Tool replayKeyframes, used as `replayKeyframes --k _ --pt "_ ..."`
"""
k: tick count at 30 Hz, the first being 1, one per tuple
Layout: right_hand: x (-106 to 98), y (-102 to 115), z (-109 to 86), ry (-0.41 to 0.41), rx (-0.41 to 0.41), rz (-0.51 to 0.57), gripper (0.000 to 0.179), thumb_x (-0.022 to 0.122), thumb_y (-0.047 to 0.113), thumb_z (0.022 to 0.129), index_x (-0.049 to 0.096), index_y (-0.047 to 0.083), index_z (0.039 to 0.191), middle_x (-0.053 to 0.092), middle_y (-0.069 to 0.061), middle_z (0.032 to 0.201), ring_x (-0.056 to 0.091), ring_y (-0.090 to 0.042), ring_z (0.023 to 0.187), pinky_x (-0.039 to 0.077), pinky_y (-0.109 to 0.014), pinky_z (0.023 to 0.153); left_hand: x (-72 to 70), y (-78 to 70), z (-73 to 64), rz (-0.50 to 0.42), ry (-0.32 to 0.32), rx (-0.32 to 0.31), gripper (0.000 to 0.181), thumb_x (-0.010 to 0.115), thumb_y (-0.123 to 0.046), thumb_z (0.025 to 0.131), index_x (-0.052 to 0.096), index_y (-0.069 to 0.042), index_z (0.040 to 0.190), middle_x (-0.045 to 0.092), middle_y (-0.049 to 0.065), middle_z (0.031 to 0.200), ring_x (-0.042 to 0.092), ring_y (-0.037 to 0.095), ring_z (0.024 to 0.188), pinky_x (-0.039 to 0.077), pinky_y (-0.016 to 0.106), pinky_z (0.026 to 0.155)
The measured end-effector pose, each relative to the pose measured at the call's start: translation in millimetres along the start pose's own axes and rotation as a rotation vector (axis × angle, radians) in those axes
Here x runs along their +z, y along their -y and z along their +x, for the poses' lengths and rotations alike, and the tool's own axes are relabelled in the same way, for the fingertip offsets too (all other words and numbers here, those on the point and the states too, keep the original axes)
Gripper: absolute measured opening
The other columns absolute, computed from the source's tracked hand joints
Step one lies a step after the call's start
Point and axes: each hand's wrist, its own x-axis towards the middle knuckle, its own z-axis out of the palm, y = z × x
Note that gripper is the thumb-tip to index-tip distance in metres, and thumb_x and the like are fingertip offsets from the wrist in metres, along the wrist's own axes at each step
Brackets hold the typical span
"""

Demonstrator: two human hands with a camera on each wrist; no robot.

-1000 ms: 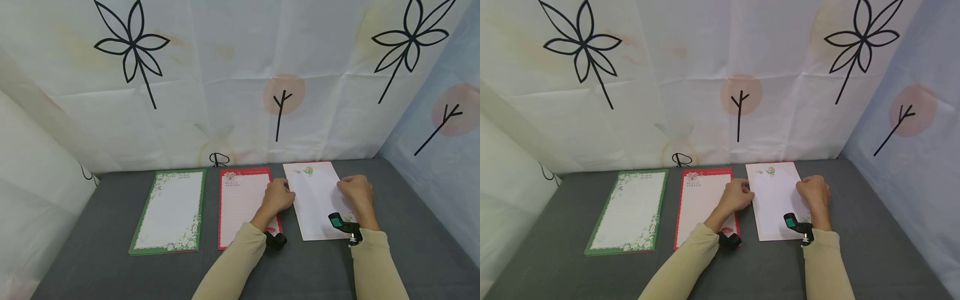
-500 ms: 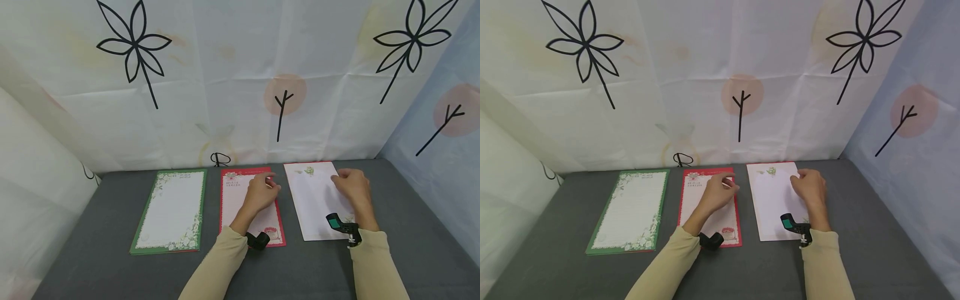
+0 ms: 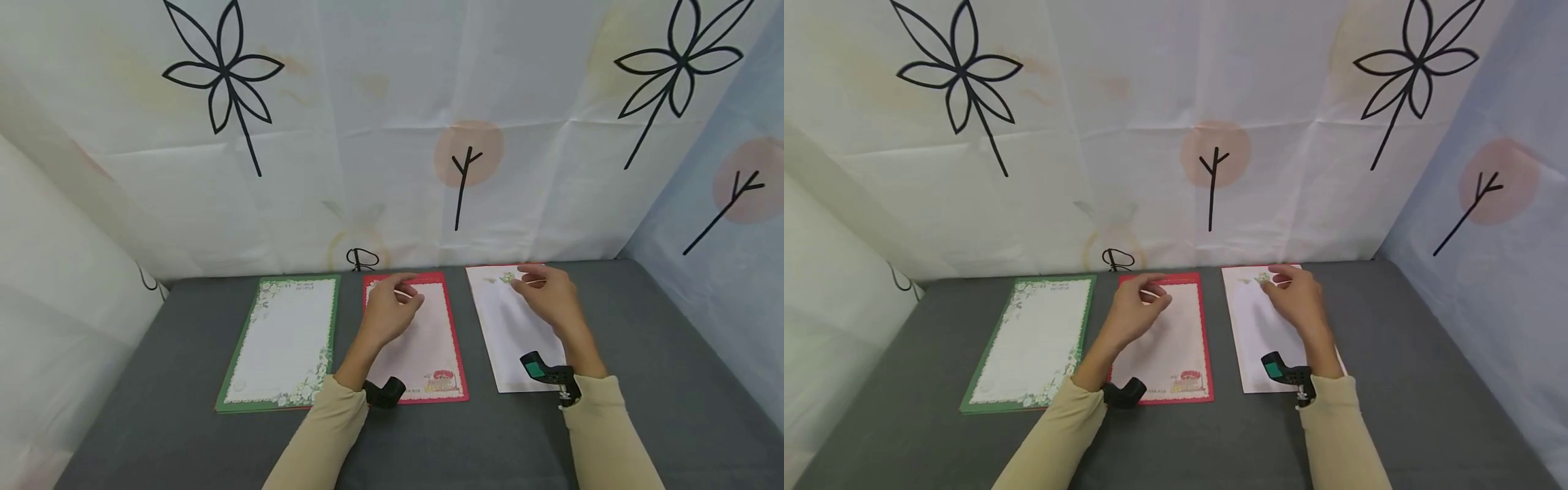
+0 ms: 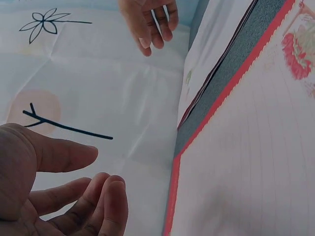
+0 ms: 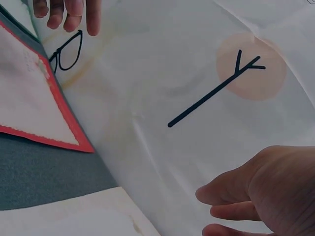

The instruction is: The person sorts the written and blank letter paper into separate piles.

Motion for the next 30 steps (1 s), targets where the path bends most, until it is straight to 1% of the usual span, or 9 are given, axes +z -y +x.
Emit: replayKeyframes --k 3,6,10,15,18,22,26,30 --pt "3 5 -1.1 0.009 -0.06 0.011 0.045 0.067 0.02 0.098 0.061 -0.002 0.137 0.064 -0.024 0.12 0.059 -0.04 0.114 0.05 -0.044 0.078 -11.7 2.7 -1.6 0.001 -0.032 -0.009 0.038 0.071 -0.008 0.092 0.067 -0.001 0.129 0.068 0.009 0.096 0.07 0.025 0.09 0.055 0.034 0.068" --pt "8 8 -1.4 0.01 -0.124 0.024 0.044 0.067 0.02 0.097 0.062 -0.002 0.135 0.065 -0.024 0.118 0.061 -0.04 0.111 0.05 -0.043 0.078 -24.1 6.6 -3.8 0.004 -0.076 -0.024 0.038 0.071 -0.008 0.091 0.067 -0.001 0.128 0.069 0.009 0.096 0.069 0.025 0.089 0.055 0.035 0.068" --pt "17 13 -1.4 0.012 -0.18 0.066 0.043 0.069 0.018 0.096 0.064 -0.003 0.133 0.066 -0.024 0.116 0.063 -0.039 0.108 0.052 -0.044 0.08 -39.8 13.0 -7.5 0.005 -0.115 -0.056 0.039 0.072 -0.008 0.092 0.066 0.0 0.13 0.069 0.011 0.098 0.068 0.027 0.091 0.055 0.037 0.071" --pt "29 19 -1.8 0.032 -0.236 0.123 0.04 0.07 0.012 0.095 0.065 -0.003 0.131 0.067 -0.024 0.115 0.064 -0.037 0.104 0.052 -0.049 0.087 -57.0 18.9 -12.6 0.015 -0.11 -0.073 0.042 0.071 -0.01 0.094 0.063 -0.001 0.135 0.069 0.013 0.105 0.068 0.029 0.098 0.056 0.043 0.078" --pt "36 23 -3.4 0.053 -0.259 0.151 0.039 0.071 0.011 0.095 0.065 -0.002 0.131 0.067 -0.023 0.116 0.064 -0.036 0.106 0.051 -0.049 0.09 -65.2 21.3 -15.0 0.029 -0.105 -0.07 0.043 0.07 -0.011 0.095 0.062 -0.002 0.136 0.068 0.014 0.108 0.068 0.03 0.1 0.055 0.045 0.079" --pt "42 29 -7.3 0.078 -0.285 0.176 0.039 0.073 0.011 0.094 0.066 0.0 0.131 0.066 -0.023 0.116 0.063 -0.036 0.107 0.051 -0.049 0.091 -71.0 22.6 -17.4 0.037 -0.104 -0.07 0.043 0.07 -0.012 0.095 0.062 -0.003 0.136 0.068 0.013 0.108 0.067 0.03 0.102 0.055 0.044 0.078" --pt "47 35 -11.3 0.088 -0.324 0.191 0.039 0.074 0.008 0.092 0.066 -0.002 0.13 0.065 -0.024 0.116 0.063 -0.038 0.107 0.052 -0.052 0.091 -72.9 22.6 -18.2 0.039 -0.098 -0.069 0.042 0.071 -0.012 0.095 0.062 -0.004 0.136 0.067 0.013 0.109 0.066 0.029 0.103 0.055 0.042 0.076" --pt "53 37 -13.5 0.103 -0.358 0.212 0.04 0.075 0.007 0.091 0.065 -0.003 0.129 0.063 -0.024 0.116 0.063 -0.041 0.106 0.052 -0.054 0.091 -73.5 24.8 -16.7 0.025 -0.084 -0.053 0.044 0.073 -0.01 0.094 0.062 -0.004 0.136 0.067 0.014 0.11 0.066 0.03 0.102 0.054 0.04 0.075"
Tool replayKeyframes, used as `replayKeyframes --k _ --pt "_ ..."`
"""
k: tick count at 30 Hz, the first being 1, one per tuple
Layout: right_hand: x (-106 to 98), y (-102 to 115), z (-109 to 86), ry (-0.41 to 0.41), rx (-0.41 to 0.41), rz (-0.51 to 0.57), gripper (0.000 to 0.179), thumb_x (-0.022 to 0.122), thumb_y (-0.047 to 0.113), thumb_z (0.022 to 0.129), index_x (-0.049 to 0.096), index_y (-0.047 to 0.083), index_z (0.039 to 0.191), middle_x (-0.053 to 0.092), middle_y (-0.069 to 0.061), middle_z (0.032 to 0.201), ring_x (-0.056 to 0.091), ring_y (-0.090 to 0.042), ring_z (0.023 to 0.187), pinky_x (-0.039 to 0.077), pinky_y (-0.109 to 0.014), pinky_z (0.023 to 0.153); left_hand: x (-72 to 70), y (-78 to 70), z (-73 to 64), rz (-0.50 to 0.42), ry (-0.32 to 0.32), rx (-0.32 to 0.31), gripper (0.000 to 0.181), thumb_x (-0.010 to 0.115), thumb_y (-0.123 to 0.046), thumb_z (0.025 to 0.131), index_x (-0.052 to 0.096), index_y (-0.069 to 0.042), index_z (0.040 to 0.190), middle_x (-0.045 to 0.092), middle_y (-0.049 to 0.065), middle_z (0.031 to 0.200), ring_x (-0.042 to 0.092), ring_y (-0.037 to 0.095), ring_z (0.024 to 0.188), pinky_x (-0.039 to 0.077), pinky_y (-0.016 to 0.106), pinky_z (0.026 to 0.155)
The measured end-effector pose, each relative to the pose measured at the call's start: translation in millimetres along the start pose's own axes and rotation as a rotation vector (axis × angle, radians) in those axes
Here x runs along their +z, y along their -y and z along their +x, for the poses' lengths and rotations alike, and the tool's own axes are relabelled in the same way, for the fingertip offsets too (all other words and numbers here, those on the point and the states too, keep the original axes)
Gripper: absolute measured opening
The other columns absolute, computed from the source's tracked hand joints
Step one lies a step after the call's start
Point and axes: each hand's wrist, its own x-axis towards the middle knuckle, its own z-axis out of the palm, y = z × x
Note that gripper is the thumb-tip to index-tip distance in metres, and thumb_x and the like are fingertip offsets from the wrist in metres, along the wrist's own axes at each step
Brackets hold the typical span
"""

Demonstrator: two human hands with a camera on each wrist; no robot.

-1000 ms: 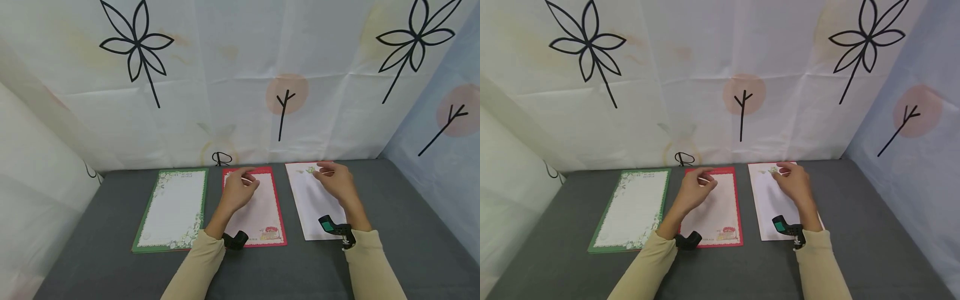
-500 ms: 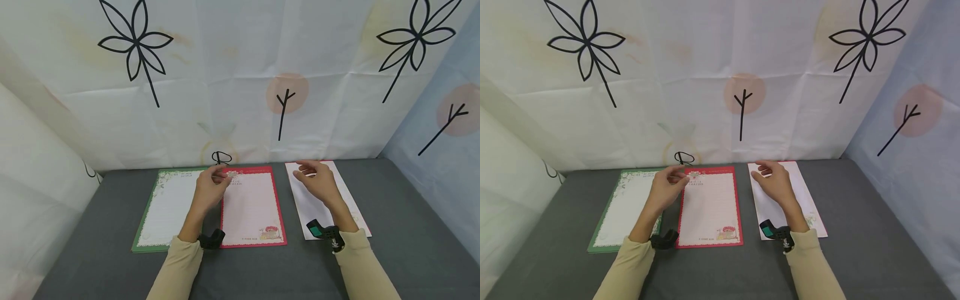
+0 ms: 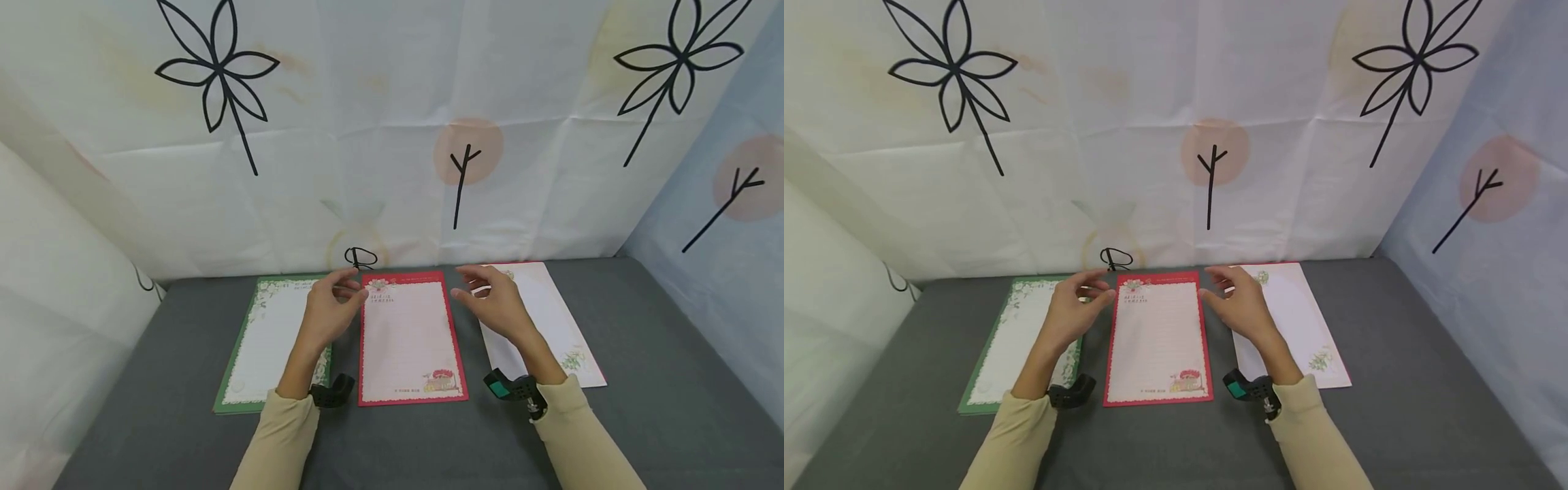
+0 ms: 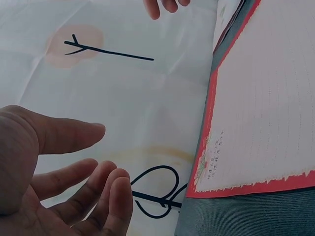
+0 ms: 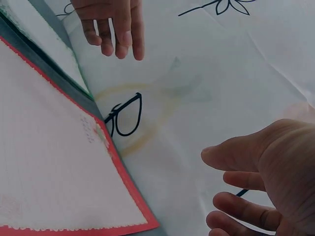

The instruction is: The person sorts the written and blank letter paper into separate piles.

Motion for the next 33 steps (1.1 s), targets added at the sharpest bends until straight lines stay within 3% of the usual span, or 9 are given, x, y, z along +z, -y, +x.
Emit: replayKeyframes --k 8,17,26,33 --pt "8 -3 -0.9 0.106 -0.004 -0.033 0.049 0.078 0.009 0.089 0.061 -0.006 0.132 0.061 -0.025 0.116 0.061 -0.038 0.104 0.052 -0.052 0.09 -0.2 5.2 1.6 0.008 0.07 0.009 0.05 0.074 -0.008 0.092 0.059 -0.001 0.139 0.065 0.02 0.115 0.066 0.031 0.102 0.054 0.04 0.077" --pt "10 -6 -0.1 0.213 0.112 -0.13 0.061 0.08 0.02 0.087 0.056 -0.005 0.138 0.061 -0.023 0.12 0.06 -0.036 0.108 0.052 -0.051 0.087 0.4 13.1 2.0 0.099 0.166 -0.065 0.057 0.075 -0.011 0.091 0.054 0.001 0.143 0.064 0.019 0.115 0.064 0.031 0.101 0.053 0.047 0.083" --pt "10 -10 -1.0 0.291 0.145 -0.174 0.067 0.081 0.022 0.085 0.054 -0.009 0.138 0.062 -0.022 0.118 0.061 -0.035 0.105 0.052 -0.045 0.081 5.9 24.9 3.9 0.175 0.238 -0.144 0.068 0.083 -0.011 0.084 0.052 0.001 0.144 0.063 0.016 0.113 0.063 0.028 0.098 0.054 0.042 0.077" --pt "14 -13 -1.6 0.319 0.172 -0.203 0.071 0.084 0.022 0.082 0.053 -0.012 0.137 0.06 -0.02 0.114 0.058 -0.029 0.095 0.049 -0.039 0.077 10.3 31.6 4.2 0.172 0.279 -0.209 0.08 0.087 -0.01 0.079 0.047 0.002 0.148 0.061 0.016 0.114 0.063 0.026 0.096 0.053 0.039 0.077"
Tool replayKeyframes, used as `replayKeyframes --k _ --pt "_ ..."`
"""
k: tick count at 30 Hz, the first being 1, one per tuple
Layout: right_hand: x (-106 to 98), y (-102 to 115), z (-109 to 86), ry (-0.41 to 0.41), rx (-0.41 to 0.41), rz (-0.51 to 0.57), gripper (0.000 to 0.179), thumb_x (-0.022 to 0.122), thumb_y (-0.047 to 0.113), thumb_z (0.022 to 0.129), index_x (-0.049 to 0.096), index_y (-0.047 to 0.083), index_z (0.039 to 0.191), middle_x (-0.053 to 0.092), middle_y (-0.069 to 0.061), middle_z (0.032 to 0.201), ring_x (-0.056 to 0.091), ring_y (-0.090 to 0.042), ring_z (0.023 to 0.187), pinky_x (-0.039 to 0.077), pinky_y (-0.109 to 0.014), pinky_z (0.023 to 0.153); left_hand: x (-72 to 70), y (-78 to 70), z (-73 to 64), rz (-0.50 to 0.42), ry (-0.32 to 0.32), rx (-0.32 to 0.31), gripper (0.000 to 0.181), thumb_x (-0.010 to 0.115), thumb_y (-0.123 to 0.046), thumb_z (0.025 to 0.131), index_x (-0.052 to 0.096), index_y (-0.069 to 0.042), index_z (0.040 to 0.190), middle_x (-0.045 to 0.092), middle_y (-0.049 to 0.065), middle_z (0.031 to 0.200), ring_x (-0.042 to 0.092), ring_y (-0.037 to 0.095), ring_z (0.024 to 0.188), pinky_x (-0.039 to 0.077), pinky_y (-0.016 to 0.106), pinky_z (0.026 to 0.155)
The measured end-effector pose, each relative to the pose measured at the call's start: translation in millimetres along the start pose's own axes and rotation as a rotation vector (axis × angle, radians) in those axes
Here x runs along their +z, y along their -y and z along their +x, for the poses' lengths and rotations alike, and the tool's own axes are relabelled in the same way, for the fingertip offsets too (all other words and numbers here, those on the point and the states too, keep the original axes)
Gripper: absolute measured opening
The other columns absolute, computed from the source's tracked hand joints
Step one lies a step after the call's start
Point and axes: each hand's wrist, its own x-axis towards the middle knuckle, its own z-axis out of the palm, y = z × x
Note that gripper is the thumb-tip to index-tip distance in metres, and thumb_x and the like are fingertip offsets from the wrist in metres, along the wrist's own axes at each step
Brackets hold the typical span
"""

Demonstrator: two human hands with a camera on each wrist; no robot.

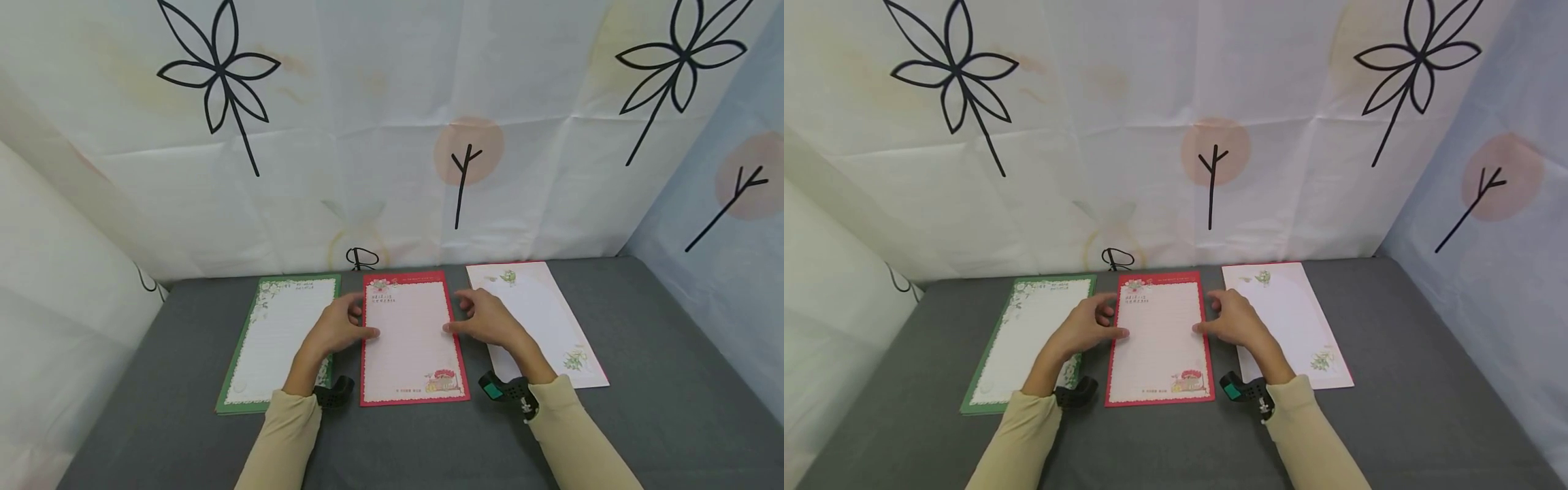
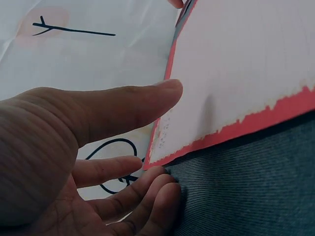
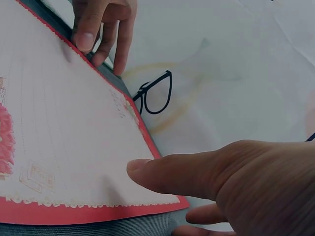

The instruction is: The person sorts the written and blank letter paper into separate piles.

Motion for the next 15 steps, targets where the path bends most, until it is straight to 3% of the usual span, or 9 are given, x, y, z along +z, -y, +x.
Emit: replayKeyframes --k 8,15 --pt "5 -1 2.6 -0.003 0.016 -0.038 0.071 0.085 0.021 0.081 0.055 -0.013 0.136 0.059 -0.019 0.111 0.053 -0.026 0.09 0.047 -0.037 0.075 2.6 1.7 0.9 0.019 0.001 -0.021 0.081 0.088 -0.008 0.077 0.048 0.004 0.146 0.06 0.015 0.112 0.061 0.023 0.088 0.052 0.038 0.076" --pt "11 -1 5.5 -0.001 0.023 -0.109 0.072 0.087 0.022 0.079 0.056 -0.013 0.134 0.056 -0.023 0.113 0.057 -0.033 0.103 0.051 -0.048 0.085 4.8 3.3 2.5 0.063 0.005 -0.009 0.078 0.088 -0.008 0.076 0.051 0.008 0.142 0.061 0.018 0.115 0.058 0.029 0.099 0.051 0.043 0.082"
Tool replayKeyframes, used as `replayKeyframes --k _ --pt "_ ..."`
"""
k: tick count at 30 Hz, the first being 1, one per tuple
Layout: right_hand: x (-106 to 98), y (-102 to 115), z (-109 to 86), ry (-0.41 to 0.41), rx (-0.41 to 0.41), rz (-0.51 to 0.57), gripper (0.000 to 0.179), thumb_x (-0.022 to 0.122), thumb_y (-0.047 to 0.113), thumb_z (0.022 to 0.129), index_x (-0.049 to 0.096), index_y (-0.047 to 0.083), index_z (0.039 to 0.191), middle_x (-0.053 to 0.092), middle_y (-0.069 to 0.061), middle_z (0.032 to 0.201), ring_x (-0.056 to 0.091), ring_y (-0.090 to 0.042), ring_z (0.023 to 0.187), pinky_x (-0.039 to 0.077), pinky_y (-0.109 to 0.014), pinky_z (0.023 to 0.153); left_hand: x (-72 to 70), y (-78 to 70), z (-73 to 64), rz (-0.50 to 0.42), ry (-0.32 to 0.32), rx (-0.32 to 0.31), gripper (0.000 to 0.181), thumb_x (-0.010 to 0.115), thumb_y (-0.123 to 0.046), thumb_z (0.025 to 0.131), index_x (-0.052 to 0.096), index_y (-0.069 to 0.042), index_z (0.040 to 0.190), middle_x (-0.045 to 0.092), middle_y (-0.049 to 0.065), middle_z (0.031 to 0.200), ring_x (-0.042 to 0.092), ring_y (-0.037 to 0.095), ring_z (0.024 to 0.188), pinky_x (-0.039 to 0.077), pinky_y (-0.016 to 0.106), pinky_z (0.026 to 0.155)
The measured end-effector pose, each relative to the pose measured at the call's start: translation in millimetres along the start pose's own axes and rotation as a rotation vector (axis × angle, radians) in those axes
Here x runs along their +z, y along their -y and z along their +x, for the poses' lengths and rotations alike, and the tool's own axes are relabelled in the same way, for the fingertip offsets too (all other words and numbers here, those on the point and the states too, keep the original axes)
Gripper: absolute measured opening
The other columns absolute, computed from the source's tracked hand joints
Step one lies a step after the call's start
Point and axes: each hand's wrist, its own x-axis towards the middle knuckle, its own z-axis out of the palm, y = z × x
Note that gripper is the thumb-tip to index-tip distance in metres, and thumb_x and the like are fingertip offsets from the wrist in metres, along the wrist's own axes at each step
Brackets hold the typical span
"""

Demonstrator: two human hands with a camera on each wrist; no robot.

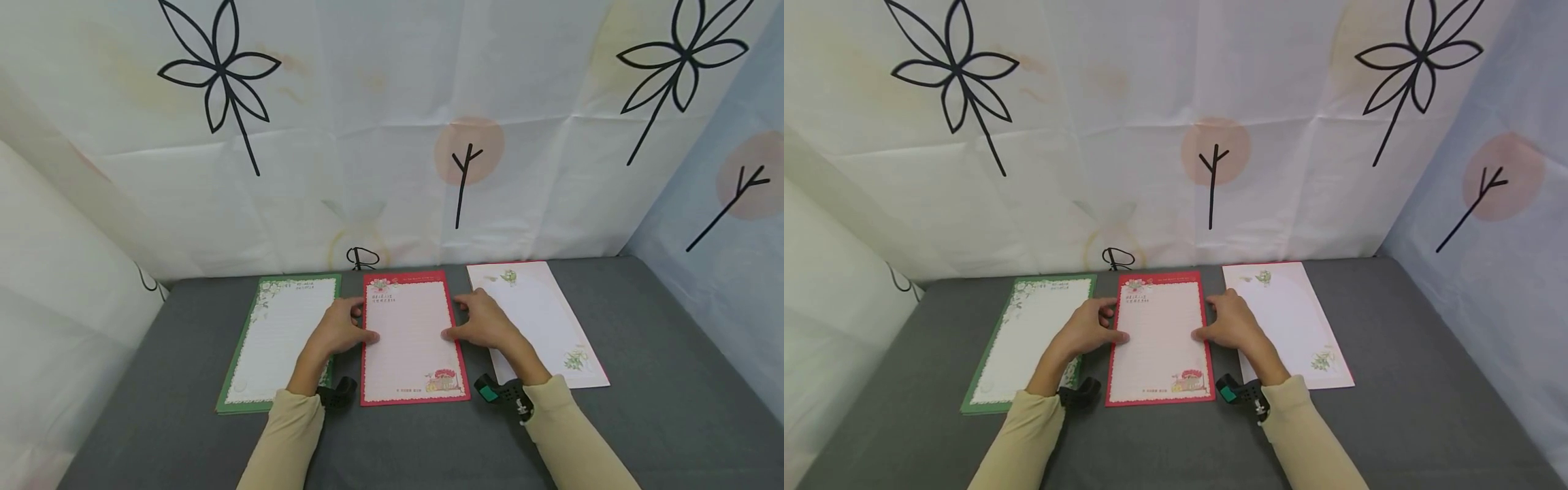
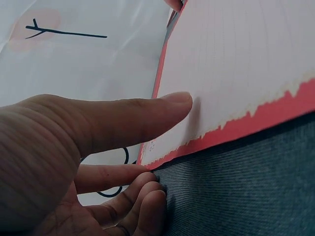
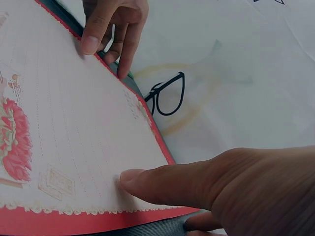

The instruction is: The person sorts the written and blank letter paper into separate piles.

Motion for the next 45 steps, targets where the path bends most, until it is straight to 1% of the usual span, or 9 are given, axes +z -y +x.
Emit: replayKeyframes --k 4,13,17,23,28,32,37,41,45 --pt "0.6 0.9 0.6 -0.002 0.0 -0.029 0.073 0.087 0.023 0.078 0.057 -0.013 0.135 0.055 -0.024 0.113 0.057 -0.034 0.102 0.052 -0.049 0.084 1.3 -1.2 0.6 0.024 0.002 -0.005 0.077 0.089 -0.008 0.076 0.052 0.01 0.141 0.061 0.019 0.117 0.058 0.03 0.103 0.051 0.046 0.086" --pt "1.7 5.9 -0.5 -0.005 -0.006 -0.046 0.071 0.087 0.021 0.078 0.059 -0.01 0.134 0.054 -0.026 0.116 0.054 -0.035 0.106 0.053 -0.049 0.083 2.2 -4.2 0.2 0.051 -0.013 -0.018 0.075 0.087 -0.008 0.078 0.052 0.011 0.14 0.062 0.019 0.115 0.059 0.03 0.101 0.051 0.047 0.087" --pt "2.7 6.5 0.1 -0.019 0.009 -0.036 0.069 0.087 0.02 0.079 0.059 -0.011 0.134 0.054 -0.026 0.116 0.054 -0.037 0.107 0.052 -0.051 0.084 2.4 -5.4 0.0 0.024 -0.023 -0.033 0.071 0.086 -0.007 0.079 0.053 0.009 0.14 0.063 0.018 0.114 0.059 0.029 0.099 0.051 0.046 0.085" --pt "4.1 6.7 0.7 -0.044 0.016 -0.028 0.067 0.085 0.021 0.08 0.059 -0.013 0.131 0.057 -0.025 0.11 0.057 -0.036 0.102 0.052 -0.049 0.082 2.2 -6.3 0.1 -0.016 -0.032 -0.034 0.068 0.084 -0.003 0.079 0.054 0.008 0.139 0.064 0.015 0.111 0.061 0.026 0.094 0.052 0.042 0.08" --pt "3.7 5.0 0.5 -0.047 0.027 0.043 0.061 0.083 0.019 0.083 0.06 -0.012 0.131 0.059 -0.024 0.11 0.058 -0.034 0.101 0.052 -0.049 0.083 1.2 -6.4 -0.7 -0.046 -0.048 -0.031 0.063 0.081 0.001 0.081 0.056 0.007 0.138 0.066 0.014 0.104 0.064 0.023 0.087 0.053 0.038 0.074" --pt "2.3 4.1 0.0 -0.05 0.027 0.112 0.055 0.079 0.016 0.086 0.06 -0.01 0.131 0.062 -0.02 0.11 0.06 -0.031 0.098 0.052 -0.044 0.079 0.3 -5.5 -1.1 -0.101 -0.065 -0.039 0.058 0.077 0.004 0.083 0.056 0.006 0.137 0.066 0.014 0.098 0.065 0.023 0.082 0.052 0.035 0.069" --pt "2.4 4.6 1.4 -0.069 0.003 0.196 0.055 0.077 0.011 0.088 0.057 -0.006 0.136 0.068 -0.013 0.101 0.067 -0.024 0.089 0.053 -0.035 0.07 -0.6 -6.3 -2.1 -0.125 -0.08 -0.051 0.059 0.075 0.002 0.085 0.054 0.004 0.14 0.07 0.012 0.093 0.064 0.022 0.077 0.051 0.036 0.069" --pt "2.9 5.1 1.5 -0.095 -0.025 0.23 0.056 0.075 0.005 0.087 0.056 -0.004 0.138 0.071 -0.011 0.093 0.068 -0.02 0.079 0.053 -0.033 0.066 -0.5 -5.9 -3.2 -0.128 -0.081 -0.054 0.06 0.076 0.0 0.087 0.051 0.005 0.142 0.071 0.011 0.088 0.065 0.02 0.073 0.052 0.037 0.069" --pt "3.4 4.6 0.9 -0.116 -0.007 0.242 0.057 0.075 0.002 0.086 0.056 -0.002 0.14 0.073 -0.009 0.088 0.067 -0.018 0.073 0.052 -0.034 0.065 0.4 -5.2 -4.4 -0.188 -0.069 -0.08 0.052 0.075 -0.001 0.089 0.054 0.006 0.136 0.072 0.011 0.087 0.067 0.019 0.071 0.055 0.036 0.068"
